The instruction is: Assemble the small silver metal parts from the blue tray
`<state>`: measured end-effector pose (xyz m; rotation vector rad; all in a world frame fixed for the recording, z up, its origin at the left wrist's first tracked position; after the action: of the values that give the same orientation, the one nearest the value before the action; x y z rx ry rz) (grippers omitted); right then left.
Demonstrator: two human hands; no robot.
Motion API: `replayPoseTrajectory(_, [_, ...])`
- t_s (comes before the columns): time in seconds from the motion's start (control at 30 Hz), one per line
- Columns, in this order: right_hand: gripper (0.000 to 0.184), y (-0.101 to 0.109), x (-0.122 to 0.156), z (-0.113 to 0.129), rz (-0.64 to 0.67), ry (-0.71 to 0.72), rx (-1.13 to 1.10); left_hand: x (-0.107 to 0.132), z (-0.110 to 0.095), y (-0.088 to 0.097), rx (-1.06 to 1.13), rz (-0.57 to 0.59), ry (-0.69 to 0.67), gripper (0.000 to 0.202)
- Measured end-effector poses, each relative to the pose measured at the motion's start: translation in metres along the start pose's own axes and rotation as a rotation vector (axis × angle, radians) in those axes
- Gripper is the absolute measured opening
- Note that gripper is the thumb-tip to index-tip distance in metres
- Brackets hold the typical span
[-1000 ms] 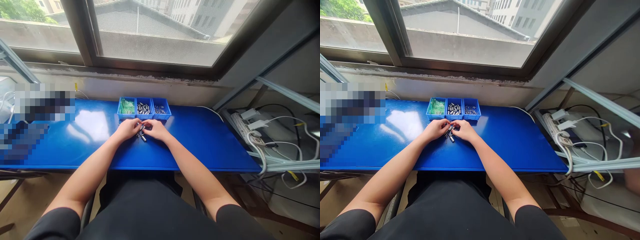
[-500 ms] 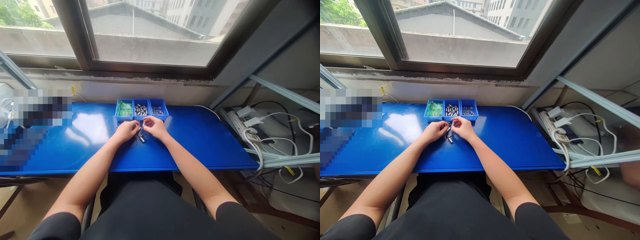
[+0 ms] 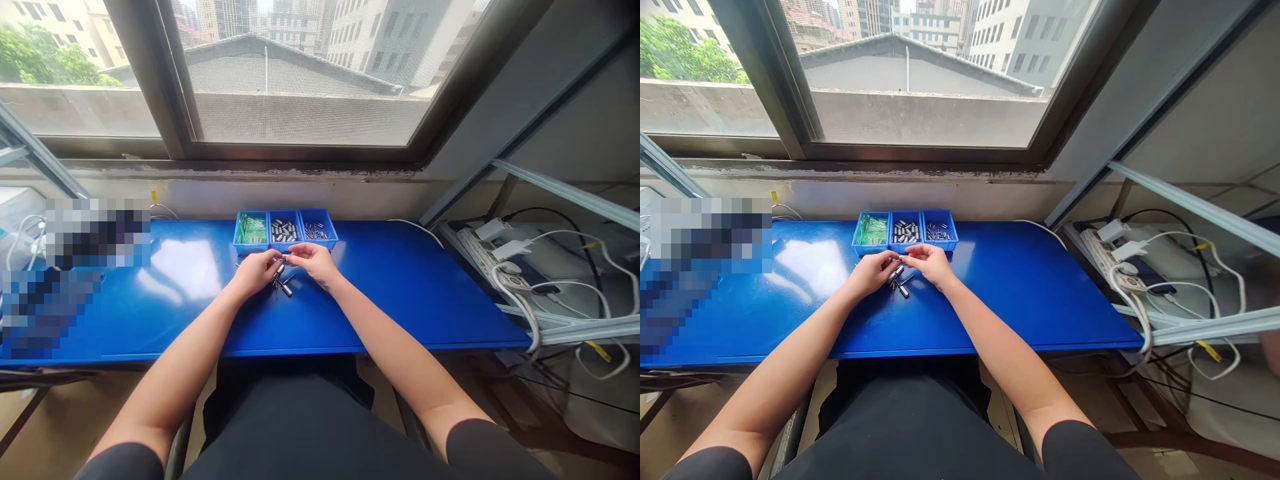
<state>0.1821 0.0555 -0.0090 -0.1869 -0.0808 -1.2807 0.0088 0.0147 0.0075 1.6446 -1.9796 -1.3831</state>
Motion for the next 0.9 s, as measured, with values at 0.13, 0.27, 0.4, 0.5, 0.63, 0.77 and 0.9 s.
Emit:
replayPoseTrajectory(0.13, [0.050, -0.0007, 0.0008, 0.0004, 0.012, 0.005, -0.013, 0.0001, 0.0002, 0.0003, 0.001, -0.024, -0.007, 0.027])
replayPoseTrajectory(0.27, [0.052, 0.0001, -0.0001, -0.0006, 0.013, -0.007, 0.019, 0.0008, -0.0006, 0.0007, 0.001, -0.017, -0.013, 0.028])
replayPoseTrajectory(0.4, [0.051, -0.0009, 0.0017, 0.0017, 0.020, 0.024, 0.017, 0.0005, -0.0017, 0.0014, 0.017, -0.024, -0.021, 0.030])
replayPoseTrajectory(0.5, [0.049, -0.0025, 0.0041, 0.0035, 0.034, 0.032, 0.010, 0.0003, -0.0019, 0.0019, 0.018, -0.025, -0.027, 0.030])
replayPoseTrajectory(0.63, [0.047, -0.0032, 0.0049, 0.0038, 0.044, 0.044, 0.022, 0.0000, -0.0023, 0.0035, 0.010, -0.025, -0.021, 0.028])
replayPoseTrajectory(0.77, [0.049, -0.0027, 0.0032, 0.0025, 0.050, 0.041, 0.034, -0.0001, -0.0032, 0.0042, 0.018, -0.010, -0.020, 0.034])
replayPoseTrajectory(0.9, [0.047, -0.0033, 0.0030, 0.0029, 0.071, 0.042, 0.025, 0.0007, -0.0030, 0.0034, 0.041, -0.030, -0.004, 0.029])
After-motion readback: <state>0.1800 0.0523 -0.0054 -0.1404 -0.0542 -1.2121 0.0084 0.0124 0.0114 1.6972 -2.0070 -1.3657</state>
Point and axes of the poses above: each hand's wrist, its own x-axis away from the middle knuckle, its own y-axis out of the back of the hand, z = x × y, the point moved 2 cm from there along -x, towards the middle knuckle, and after that the axes turned 11 degrees about -y, right-handed, at the moved point
